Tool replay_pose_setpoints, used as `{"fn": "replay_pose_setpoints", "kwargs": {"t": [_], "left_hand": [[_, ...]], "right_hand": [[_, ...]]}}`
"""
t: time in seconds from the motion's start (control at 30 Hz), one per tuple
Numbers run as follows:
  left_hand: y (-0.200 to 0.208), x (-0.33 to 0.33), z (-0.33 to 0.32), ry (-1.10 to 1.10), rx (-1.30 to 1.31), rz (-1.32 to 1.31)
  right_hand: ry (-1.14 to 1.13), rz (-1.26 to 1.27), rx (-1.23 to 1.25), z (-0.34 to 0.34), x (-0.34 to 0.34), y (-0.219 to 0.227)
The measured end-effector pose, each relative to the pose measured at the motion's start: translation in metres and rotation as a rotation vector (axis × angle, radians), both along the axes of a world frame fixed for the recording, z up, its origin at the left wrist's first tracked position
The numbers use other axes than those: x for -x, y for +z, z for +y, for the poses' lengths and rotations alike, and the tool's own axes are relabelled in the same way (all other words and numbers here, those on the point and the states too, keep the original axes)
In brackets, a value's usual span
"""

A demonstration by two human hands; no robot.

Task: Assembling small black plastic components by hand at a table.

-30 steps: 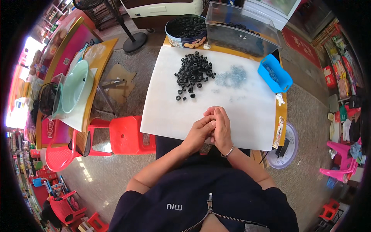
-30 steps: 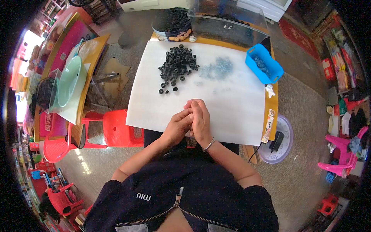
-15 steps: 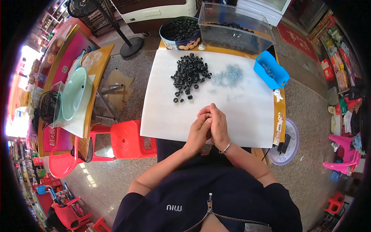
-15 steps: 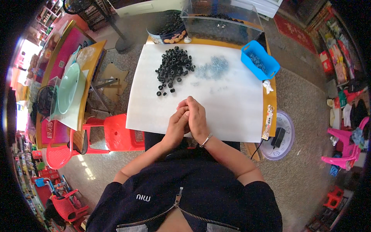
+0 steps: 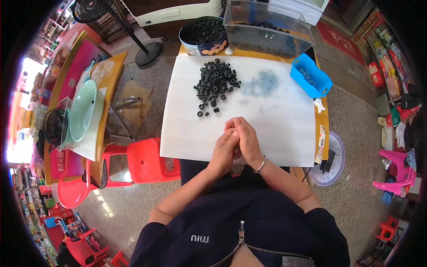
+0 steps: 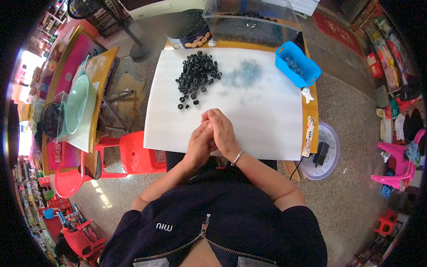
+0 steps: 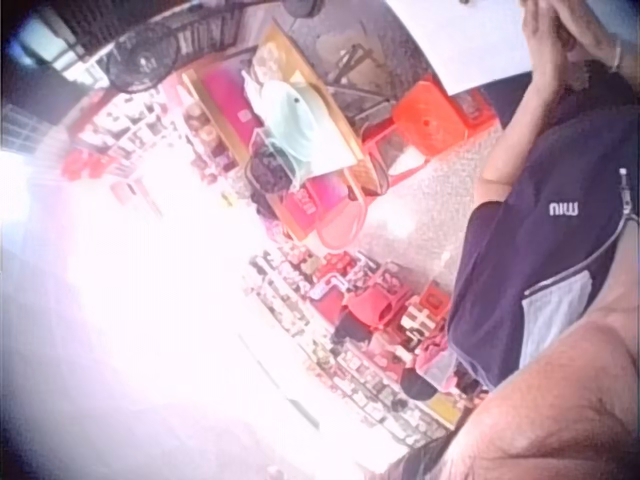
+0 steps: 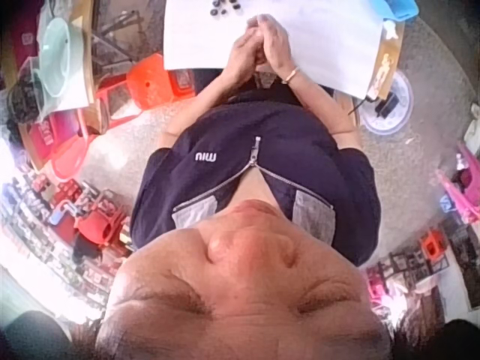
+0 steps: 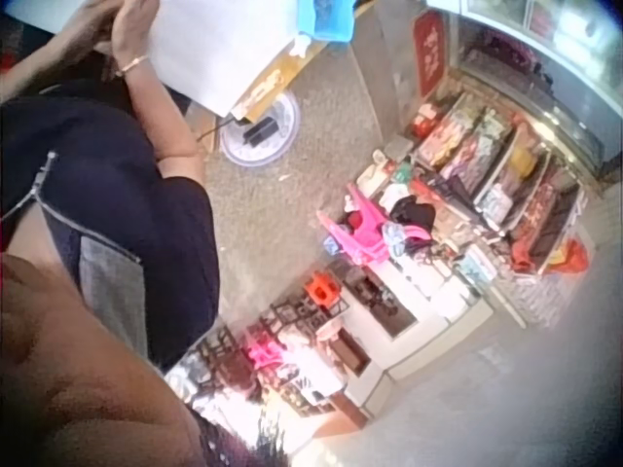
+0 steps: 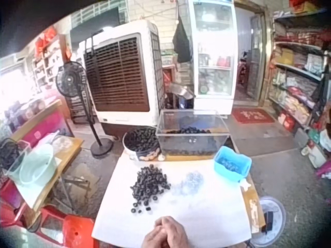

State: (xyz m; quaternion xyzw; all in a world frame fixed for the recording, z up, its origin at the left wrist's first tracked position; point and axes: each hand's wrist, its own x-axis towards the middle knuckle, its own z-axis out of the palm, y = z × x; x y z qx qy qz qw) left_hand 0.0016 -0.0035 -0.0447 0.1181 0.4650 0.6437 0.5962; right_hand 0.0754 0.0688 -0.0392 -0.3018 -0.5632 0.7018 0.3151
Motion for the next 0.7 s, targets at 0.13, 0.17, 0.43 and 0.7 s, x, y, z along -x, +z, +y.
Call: {"fn": "replay_pose_setpoints", "kwargs": {"t": [0.13,0.17,0.43,0.7], "left_hand": [[-0.002,0.026,0.004,0.04,-0.055,-0.134],[-0.005,0.029,0.003,0.015,-0.024,-0.108],[0.0,0.027,0.015,-0.008,0.006,-0.075],[-0.023,0.047,0.007,-0.004,-0.203,-0.2]], "right_hand": [[0.197,-0.031,-0.359,0.012,-0.006,0.0],[0.189,-0.054,-0.365,0.012,-0.008,0.002],[0.048,-0.151,-0.569,0.064,-0.011,0.016],[-0.601,-0.182,-1.002,0.27,0.022,0.096]]}}
